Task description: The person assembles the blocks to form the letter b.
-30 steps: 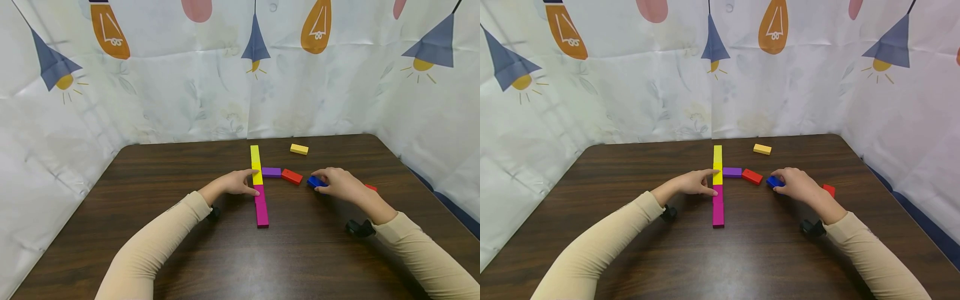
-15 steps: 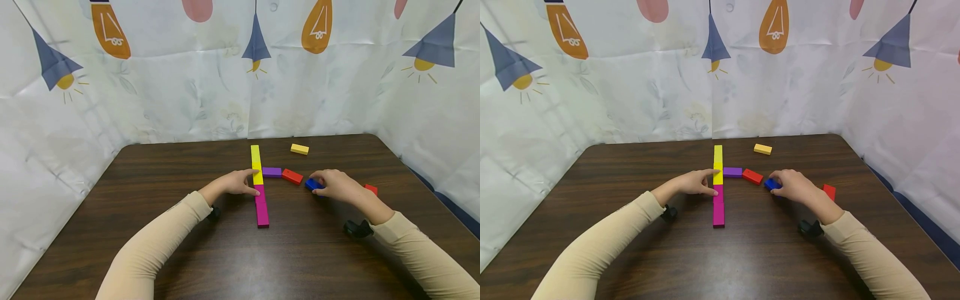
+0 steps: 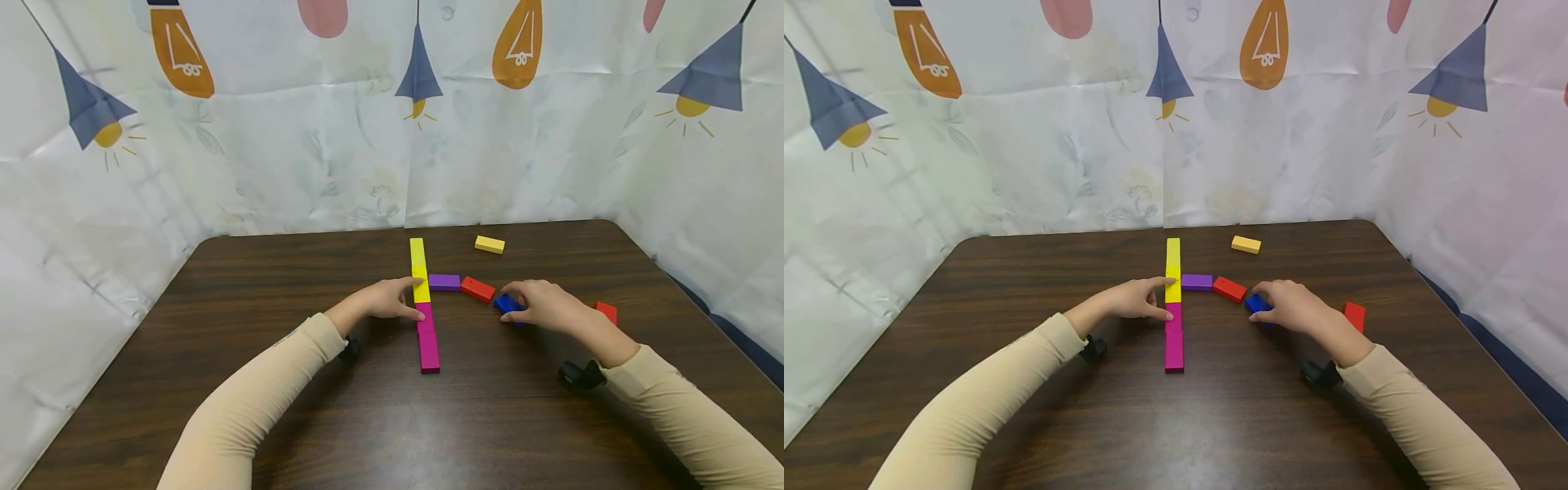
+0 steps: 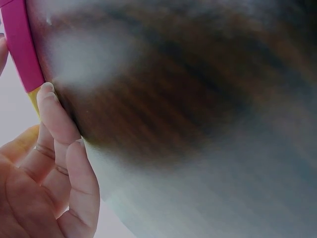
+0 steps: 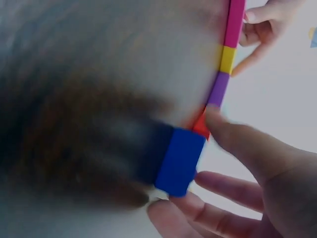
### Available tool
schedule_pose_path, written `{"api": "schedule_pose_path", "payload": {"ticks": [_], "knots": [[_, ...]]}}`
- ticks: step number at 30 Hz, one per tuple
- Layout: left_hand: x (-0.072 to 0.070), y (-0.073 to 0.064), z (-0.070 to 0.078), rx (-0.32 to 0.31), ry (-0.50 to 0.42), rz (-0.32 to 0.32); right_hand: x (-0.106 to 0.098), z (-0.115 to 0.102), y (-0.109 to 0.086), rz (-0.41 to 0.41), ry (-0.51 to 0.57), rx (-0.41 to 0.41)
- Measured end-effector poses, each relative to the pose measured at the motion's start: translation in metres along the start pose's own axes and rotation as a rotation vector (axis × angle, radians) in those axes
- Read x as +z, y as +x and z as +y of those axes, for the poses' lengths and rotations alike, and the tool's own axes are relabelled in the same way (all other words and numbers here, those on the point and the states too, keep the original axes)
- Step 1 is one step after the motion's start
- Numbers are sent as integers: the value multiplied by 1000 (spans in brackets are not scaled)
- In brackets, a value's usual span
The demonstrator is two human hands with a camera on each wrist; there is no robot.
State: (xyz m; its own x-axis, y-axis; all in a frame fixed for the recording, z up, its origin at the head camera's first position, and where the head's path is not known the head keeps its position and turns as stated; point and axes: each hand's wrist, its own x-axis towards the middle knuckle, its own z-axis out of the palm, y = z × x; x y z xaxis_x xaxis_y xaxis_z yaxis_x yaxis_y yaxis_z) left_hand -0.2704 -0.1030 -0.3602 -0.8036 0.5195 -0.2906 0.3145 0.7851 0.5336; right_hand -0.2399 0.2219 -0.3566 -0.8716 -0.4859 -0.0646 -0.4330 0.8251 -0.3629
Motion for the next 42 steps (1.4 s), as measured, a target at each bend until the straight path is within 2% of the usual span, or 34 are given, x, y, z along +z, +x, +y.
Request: {"api": "schedule_pose_path", "payload": {"ticks": [8, 16, 25, 42], "knots": [[0, -1, 1, 6, -5, 3, -5, 7, -3, -69, 7, -47], [1, 0, -1, 3, -2, 3, -12, 7, -8, -152, 20, -60], [0, -1, 0, 5, -3, 6, -6, 6, -6, -64, 26, -44], [0, -1, 1, 2, -6, 3, -3, 3, -4, -36, 16, -21]]}}
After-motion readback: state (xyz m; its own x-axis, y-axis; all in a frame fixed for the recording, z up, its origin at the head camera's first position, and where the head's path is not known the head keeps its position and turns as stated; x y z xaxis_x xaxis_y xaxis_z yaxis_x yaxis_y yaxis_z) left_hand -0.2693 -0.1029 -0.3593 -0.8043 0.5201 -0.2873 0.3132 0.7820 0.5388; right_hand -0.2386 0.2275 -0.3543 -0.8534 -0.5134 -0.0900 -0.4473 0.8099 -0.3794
